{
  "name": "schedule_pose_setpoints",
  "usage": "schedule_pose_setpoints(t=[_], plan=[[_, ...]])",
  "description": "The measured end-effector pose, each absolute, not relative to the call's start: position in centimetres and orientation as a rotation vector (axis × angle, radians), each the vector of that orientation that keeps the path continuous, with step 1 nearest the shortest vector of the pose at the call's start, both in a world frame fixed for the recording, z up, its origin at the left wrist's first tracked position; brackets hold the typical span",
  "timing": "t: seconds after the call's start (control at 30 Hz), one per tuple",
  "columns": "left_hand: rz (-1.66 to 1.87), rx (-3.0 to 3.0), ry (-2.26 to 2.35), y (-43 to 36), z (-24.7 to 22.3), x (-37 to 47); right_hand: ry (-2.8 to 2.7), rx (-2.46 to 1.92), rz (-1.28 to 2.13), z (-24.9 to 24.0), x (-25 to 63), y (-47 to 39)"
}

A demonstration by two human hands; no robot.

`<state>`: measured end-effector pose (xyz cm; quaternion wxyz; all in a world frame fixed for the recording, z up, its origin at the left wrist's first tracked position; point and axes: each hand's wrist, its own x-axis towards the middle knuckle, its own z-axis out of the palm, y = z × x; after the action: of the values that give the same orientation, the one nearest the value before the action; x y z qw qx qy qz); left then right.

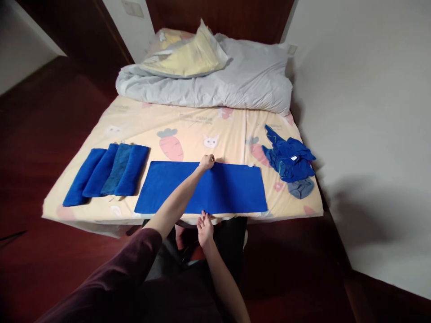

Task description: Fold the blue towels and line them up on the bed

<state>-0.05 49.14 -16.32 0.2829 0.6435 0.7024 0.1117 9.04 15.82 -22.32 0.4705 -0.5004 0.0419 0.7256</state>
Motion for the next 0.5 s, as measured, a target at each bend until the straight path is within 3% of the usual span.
schedule_pose_setpoints(t=[0.5], plan=[[0.534,1.731,1.875,47.7,-11.9,-0.6,-0.104,-1.14,1.724,-18.3,8.8,14.6]])
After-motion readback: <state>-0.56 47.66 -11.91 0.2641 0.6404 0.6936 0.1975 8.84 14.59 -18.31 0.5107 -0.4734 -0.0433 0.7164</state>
